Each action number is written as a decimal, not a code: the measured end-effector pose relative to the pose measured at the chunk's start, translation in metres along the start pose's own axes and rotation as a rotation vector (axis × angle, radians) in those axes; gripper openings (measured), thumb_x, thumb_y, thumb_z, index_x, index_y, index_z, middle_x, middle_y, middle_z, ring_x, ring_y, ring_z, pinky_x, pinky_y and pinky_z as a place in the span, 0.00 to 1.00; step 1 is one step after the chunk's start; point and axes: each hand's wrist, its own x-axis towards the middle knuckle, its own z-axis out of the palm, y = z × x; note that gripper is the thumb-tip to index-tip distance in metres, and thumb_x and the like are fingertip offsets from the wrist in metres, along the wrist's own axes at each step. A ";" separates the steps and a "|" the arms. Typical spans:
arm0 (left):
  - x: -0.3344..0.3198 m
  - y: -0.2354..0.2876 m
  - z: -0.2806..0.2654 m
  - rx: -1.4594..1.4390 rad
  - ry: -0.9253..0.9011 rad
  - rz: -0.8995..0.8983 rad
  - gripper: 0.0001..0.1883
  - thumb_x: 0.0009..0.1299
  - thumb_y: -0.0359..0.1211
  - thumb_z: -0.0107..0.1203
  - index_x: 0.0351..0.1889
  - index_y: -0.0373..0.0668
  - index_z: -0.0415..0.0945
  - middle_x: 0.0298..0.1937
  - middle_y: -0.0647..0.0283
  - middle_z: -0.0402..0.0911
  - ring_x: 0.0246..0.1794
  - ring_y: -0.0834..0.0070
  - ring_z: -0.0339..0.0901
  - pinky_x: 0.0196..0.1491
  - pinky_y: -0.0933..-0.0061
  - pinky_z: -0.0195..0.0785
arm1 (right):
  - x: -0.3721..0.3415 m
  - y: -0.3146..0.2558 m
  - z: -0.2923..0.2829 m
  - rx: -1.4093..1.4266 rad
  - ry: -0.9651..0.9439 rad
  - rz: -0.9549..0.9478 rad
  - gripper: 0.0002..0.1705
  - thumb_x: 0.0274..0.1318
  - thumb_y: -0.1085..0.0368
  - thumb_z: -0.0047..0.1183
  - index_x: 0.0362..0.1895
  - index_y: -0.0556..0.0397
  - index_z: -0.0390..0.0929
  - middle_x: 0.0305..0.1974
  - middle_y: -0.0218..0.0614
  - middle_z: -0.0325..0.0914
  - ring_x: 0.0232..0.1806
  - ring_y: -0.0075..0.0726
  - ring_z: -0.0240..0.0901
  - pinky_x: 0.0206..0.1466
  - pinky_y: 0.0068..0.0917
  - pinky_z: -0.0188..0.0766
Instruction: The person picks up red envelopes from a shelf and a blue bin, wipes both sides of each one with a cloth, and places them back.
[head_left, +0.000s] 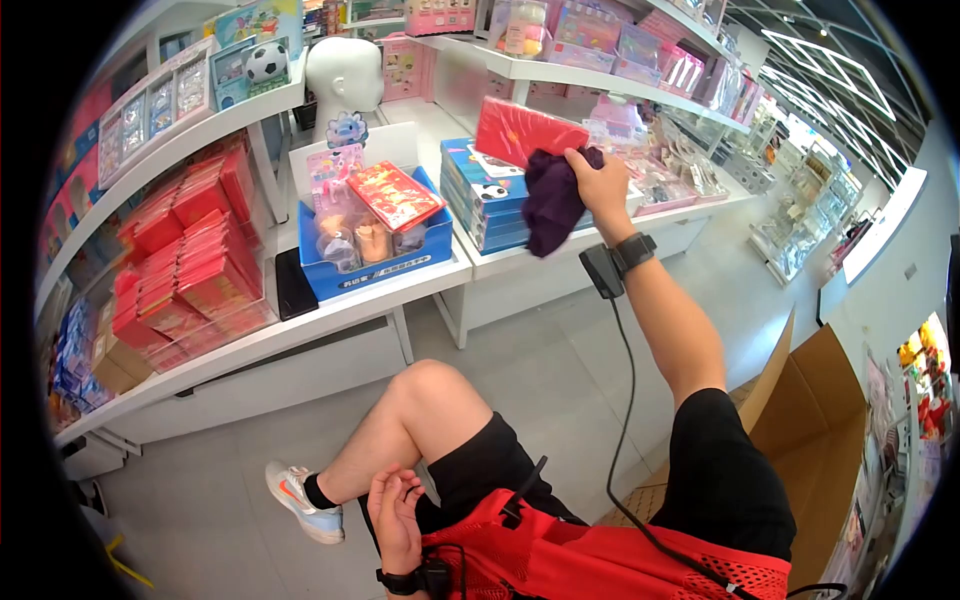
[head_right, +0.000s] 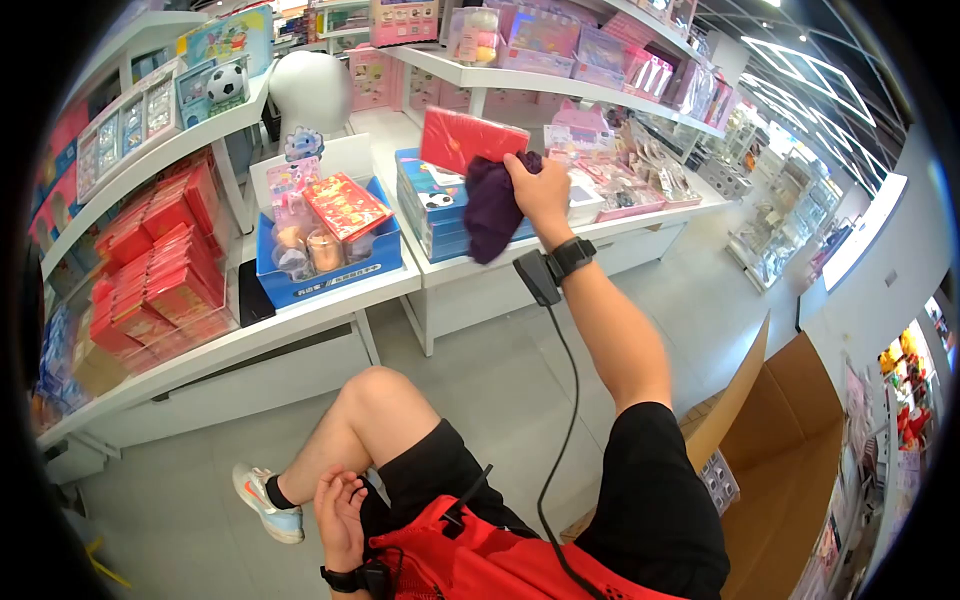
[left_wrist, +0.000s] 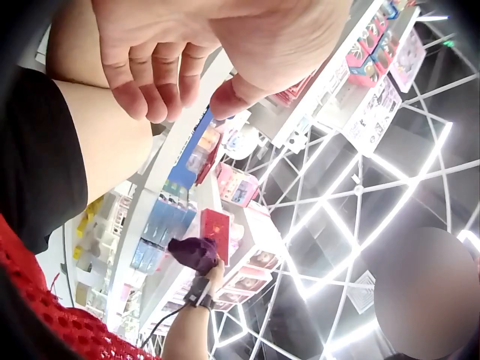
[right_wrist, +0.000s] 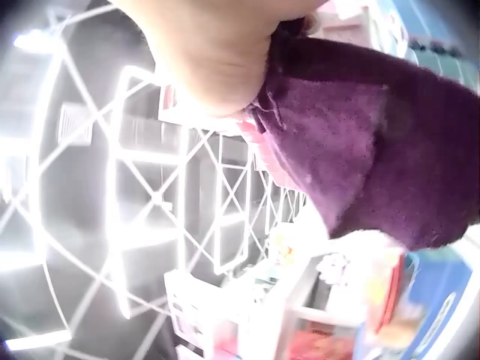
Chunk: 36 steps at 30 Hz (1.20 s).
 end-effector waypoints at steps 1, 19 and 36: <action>0.002 0.000 0.001 0.003 -0.009 0.000 0.17 0.79 0.34 0.54 0.62 0.38 0.71 0.47 0.60 0.81 0.48 0.71 0.80 0.53 0.69 0.75 | 0.005 0.011 0.009 -0.006 0.006 0.004 0.19 0.57 0.52 0.66 0.43 0.55 0.87 0.39 0.45 0.87 0.35 0.43 0.85 0.37 0.36 0.77; -0.010 0.001 0.004 -0.027 -0.002 0.015 0.16 0.79 0.33 0.52 0.61 0.38 0.71 0.47 0.60 0.81 0.47 0.71 0.80 0.53 0.69 0.75 | 0.050 0.020 0.017 -0.399 -0.612 -0.045 0.72 0.30 0.20 0.71 0.62 0.76 0.75 0.61 0.63 0.78 0.61 0.56 0.78 0.63 0.41 0.74; -0.013 0.002 0.000 -0.057 0.018 0.029 0.15 0.79 0.33 0.52 0.60 0.37 0.72 0.47 0.59 0.81 0.46 0.73 0.79 0.52 0.70 0.74 | 0.021 -0.061 0.011 -0.891 -0.539 -0.229 0.55 0.35 0.33 0.74 0.58 0.61 0.72 0.51 0.54 0.85 0.55 0.59 0.83 0.59 0.44 0.78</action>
